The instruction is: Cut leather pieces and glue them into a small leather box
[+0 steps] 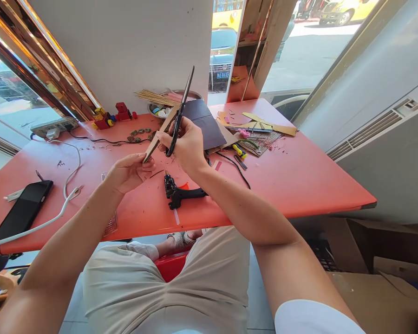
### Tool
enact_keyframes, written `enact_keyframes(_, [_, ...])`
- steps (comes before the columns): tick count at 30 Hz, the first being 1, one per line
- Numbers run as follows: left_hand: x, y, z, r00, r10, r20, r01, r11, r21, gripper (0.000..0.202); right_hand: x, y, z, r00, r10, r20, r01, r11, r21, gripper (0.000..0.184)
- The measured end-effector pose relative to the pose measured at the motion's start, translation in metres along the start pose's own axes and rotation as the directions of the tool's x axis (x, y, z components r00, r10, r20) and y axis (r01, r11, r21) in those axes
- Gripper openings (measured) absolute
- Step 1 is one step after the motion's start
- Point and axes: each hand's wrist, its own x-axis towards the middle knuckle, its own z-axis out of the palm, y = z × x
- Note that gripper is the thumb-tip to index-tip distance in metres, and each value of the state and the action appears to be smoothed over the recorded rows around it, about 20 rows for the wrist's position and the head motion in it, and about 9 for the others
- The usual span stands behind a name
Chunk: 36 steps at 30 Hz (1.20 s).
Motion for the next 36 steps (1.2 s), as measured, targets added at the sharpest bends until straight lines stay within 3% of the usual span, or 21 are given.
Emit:
enact_keyframes(6, [0.001,-0.003,-0.01,0.955,0.275,0.107,-0.291,0.938,0.189,0.03,-0.001,0.003,0.0,0.999,-0.042,-0.002,0.042,0.999,-0.003,0.047])
enact_keyframes(12, [0.004,-0.009,-0.013,0.946,0.32,0.049,-0.322,0.912,0.253,0.044,-0.003,-0.001,0.0,0.997,-0.071,0.01,0.072,0.99,-0.121,0.054])
enact_keyframes(17, [0.013,-0.003,-0.024,0.876,0.482,-0.032,-0.451,0.84,0.303,0.043,0.002,-0.012,-0.008,0.985,0.021,0.171,0.027,0.962,-0.273,0.058])
enact_keyframes(22, [0.018,0.011,-0.039,0.816,0.56,-0.143,-0.496,0.806,0.322,0.034,0.008,-0.027,-0.024,0.902,0.218,0.373,0.001,0.863,-0.506,0.055])
enact_keyframes(25, [0.018,0.014,-0.042,0.799,0.581,-0.157,-0.519,0.797,0.309,0.033,0.009,-0.038,-0.029,0.787,0.4,0.471,0.012,0.752,-0.659,0.046])
enact_keyframes(28, [0.017,0.013,-0.039,0.804,0.581,-0.131,-0.519,0.791,0.325,0.035,0.008,-0.047,-0.03,0.689,0.563,0.456,0.025,0.611,-0.792,0.036])
enact_keyframes(30, [0.016,0.011,-0.036,0.812,0.576,-0.095,-0.515,0.784,0.346,0.038,0.008,-0.05,-0.029,0.689,0.575,0.442,0.042,0.577,-0.816,0.032])
enact_keyframes(36, [0.013,0.01,-0.031,0.841,0.541,-0.025,-0.469,0.75,0.466,0.04,0.01,-0.048,-0.03,0.697,0.55,0.461,0.058,0.597,-0.8,0.035])
